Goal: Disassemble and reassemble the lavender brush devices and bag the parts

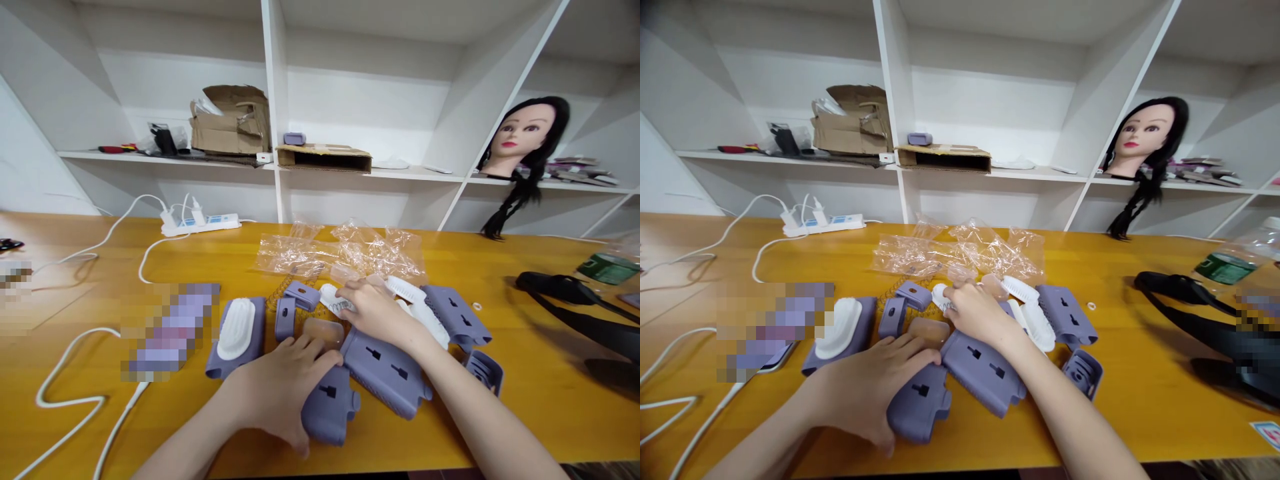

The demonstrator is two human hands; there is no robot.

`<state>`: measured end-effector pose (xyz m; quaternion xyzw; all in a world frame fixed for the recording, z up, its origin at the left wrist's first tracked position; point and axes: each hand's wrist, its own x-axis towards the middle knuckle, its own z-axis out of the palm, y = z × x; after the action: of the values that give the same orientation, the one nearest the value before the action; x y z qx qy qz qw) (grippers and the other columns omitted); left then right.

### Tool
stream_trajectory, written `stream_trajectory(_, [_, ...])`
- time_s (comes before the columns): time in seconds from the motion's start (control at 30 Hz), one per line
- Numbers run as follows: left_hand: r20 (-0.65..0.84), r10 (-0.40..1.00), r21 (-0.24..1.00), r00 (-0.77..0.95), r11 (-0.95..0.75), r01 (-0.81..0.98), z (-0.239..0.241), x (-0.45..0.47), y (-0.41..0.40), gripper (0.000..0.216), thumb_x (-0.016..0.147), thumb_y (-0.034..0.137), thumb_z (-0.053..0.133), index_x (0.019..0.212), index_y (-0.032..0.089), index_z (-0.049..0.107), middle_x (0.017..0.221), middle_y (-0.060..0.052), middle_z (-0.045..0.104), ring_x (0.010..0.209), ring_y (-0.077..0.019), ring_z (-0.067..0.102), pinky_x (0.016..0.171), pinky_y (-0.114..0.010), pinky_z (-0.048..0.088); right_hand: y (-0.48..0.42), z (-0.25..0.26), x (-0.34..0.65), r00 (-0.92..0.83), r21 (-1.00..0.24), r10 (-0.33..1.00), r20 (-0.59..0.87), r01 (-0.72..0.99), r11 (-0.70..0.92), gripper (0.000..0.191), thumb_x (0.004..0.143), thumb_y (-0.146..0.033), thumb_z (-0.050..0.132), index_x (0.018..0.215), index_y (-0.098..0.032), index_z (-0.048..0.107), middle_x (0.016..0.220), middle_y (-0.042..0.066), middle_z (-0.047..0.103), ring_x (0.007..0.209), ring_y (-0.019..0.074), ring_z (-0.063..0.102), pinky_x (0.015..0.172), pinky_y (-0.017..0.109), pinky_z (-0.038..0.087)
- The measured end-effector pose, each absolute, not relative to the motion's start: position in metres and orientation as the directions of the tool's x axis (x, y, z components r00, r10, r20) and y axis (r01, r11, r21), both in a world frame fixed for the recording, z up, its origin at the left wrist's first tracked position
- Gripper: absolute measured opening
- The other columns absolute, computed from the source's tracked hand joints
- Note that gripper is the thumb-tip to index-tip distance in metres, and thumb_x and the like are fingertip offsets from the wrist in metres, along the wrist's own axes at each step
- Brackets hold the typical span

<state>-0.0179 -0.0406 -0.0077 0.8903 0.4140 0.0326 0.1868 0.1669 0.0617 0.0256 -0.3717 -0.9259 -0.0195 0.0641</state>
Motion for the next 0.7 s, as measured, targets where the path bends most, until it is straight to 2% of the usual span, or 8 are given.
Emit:
stream_trajectory(0.33, [-0.107,0.763,0.349,0.638,-0.572,0.742,-0.008,-0.016,-0.043,0.086,0.055,0.046,0.072,0.131,0.025,0.037,0.135,-0.013,0.043,0.128,-0.0362,0.035,0.099,-0.055,0.034,0.057,0.022,0.162,-0.765,-0.050,0.628,0.142,0.628,0.776,0.013,0.082,-0.015,0.055,0.092,-0.018,0.062,0.094,0.008,0.065,0.091,0.0217,0.059,0.072,0.029,0.039])
stream_trajectory(0.47, [-0.091,0.759,0.359,0.644,-0.578,0.732,-0.004,-0.017,-0.044,0.086,0.055,0.051,0.072,0.130,0.024,0.039,0.135,-0.013,0.043,0.129,-0.0365,0.033,0.100,-0.055,0.033,0.058,0.013,0.158,-0.805,0.007,0.571,0.159,0.580,0.815,0.015,0.085,-0.011,0.048,0.090,-0.017,0.061,0.093,0.007,0.064,0.087,0.0201,0.059,0.069,0.029,0.038])
stream_trajectory(0.57, [-0.043,0.771,0.413,0.635,-0.565,0.714,0.008,-0.023,-0.041,0.071,0.062,0.053,0.068,0.124,0.026,0.045,0.133,-0.008,0.047,0.125,-0.0312,0.039,0.100,-0.048,0.036,0.061,0.004,0.155,-0.828,0.076,0.535,0.167,0.552,0.831,0.019,0.084,-0.006,0.044,0.088,-0.016,0.060,0.090,0.007,0.063,0.081,0.0187,0.057,0.068,0.030,0.036])
stream_trajectory(0.63, [0.017,0.849,0.425,0.528,-0.484,0.765,0.016,-0.030,-0.036,0.052,0.073,0.048,0.061,0.119,0.026,0.050,0.129,-0.006,0.050,0.119,-0.0269,0.045,0.097,-0.042,0.039,0.063,0.000,0.154,-0.838,0.099,0.518,0.170,0.537,0.838,0.022,0.082,-0.002,0.045,0.088,-0.016,0.061,0.089,0.006,0.063,0.080,0.0182,0.056,0.067,0.030,0.036])
stream_trajectory(0.7, [0.114,0.945,0.339,0.306,-0.327,0.882,0.020,-0.038,-0.030,0.041,0.079,0.036,0.056,0.117,0.021,0.052,0.125,-0.009,0.054,0.115,-0.0284,0.045,0.096,-0.044,0.038,0.065,-0.002,0.151,-0.841,0.105,0.512,0.175,0.533,0.839,0.024,0.080,0.001,0.046,0.088,-0.016,0.061,0.089,0.007,0.063,0.081,0.0185,0.054,0.066,0.030,0.035])
